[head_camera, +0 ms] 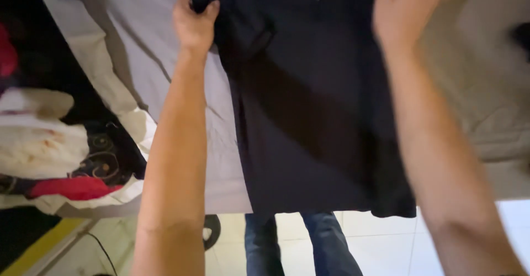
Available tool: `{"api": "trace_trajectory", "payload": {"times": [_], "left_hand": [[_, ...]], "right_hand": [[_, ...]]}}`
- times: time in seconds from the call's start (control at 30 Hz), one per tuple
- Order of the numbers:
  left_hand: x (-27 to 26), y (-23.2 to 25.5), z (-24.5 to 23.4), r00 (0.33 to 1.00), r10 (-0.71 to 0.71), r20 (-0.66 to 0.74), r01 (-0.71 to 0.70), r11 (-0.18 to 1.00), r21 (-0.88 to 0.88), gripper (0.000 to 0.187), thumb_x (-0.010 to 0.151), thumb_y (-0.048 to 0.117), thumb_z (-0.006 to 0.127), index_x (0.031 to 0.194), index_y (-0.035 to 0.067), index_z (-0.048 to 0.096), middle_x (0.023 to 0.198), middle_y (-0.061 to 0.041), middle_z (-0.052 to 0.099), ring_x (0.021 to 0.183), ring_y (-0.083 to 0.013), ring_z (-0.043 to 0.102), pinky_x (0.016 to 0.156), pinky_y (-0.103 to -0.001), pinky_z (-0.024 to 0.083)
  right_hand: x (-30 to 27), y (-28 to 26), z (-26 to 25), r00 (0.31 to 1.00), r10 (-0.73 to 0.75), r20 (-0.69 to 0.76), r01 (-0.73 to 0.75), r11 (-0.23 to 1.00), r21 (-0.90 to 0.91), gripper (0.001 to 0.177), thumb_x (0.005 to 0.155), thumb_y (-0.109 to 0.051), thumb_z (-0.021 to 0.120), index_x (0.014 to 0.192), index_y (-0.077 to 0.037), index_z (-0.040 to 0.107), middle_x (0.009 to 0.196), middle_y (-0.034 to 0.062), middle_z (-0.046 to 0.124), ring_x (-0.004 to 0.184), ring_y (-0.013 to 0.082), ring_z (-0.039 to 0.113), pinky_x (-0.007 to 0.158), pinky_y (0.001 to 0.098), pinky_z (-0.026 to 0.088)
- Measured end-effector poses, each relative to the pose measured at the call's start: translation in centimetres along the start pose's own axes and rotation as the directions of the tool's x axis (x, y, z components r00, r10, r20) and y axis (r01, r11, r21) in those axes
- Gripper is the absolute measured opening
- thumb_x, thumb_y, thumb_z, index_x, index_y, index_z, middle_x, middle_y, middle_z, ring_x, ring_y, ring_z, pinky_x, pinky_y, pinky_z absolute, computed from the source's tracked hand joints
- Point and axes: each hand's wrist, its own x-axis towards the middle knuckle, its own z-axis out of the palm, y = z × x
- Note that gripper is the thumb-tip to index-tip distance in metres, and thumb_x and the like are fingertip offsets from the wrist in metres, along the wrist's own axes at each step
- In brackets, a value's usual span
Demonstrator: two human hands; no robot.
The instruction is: The recorder folds various items of clothing and places them into a blue laundry basket on a bed.
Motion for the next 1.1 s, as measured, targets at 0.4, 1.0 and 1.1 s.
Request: {"api": "trace_trajectory", "payload": {"times": [0.4,1.0,1.1], "left_hand": [[1.7,3.7,-3.5,0.890,-0.208,0.406,0.293,0.943,-0.159,0.034,0.094,0.010,0.081,0.124,0.003,0.066,0.106,-0.003,0.073,0.093,-0.0148,0.067,0.084,-0.030,0.057],[3.9,4.2,-5.8,0.827,-0.107,0.552,0.186,0.979,-0.088,0.027,0.111,0.012,0.068,0.135,0.010,0.055,0.108,-0.003,0.073,0.077,-0.0137,0.069,0.056,-0.030,0.052],[4.1,6.6,-6.0,0.841,-0.080,0.535,0.138,0.988,-0.071,0.022,0.112,0.014,0.064,0.132,0.012,0.054,0.110,-0.002,0.075,0.077,-0.0141,0.072,0.055,-0.030,0.052]], "right_hand": [[-35.2,-24.3,-12.8,0.975,0.171,0.145,-0.198,0.958,0.206,0.029,0.079,-0.012,0.087,0.088,-0.010,0.061,0.085,0.0080,0.064,0.074,0.0300,0.060,0.065,0.0411,0.046],[-45.6,-31.9,-13.6,0.794,0.562,0.232,-0.559,0.825,-0.084,0.032,0.073,-0.002,0.074,0.103,-0.005,0.063,0.099,0.0141,0.063,0.096,0.0361,0.062,0.088,0.0472,0.049],[-45.7,-31.9,-15.3,0.790,0.585,0.183,-0.592,0.805,-0.014,0.032,0.074,-0.002,0.074,0.104,-0.005,0.064,0.100,0.0165,0.062,0.095,0.0382,0.061,0.085,0.0465,0.051]]}}
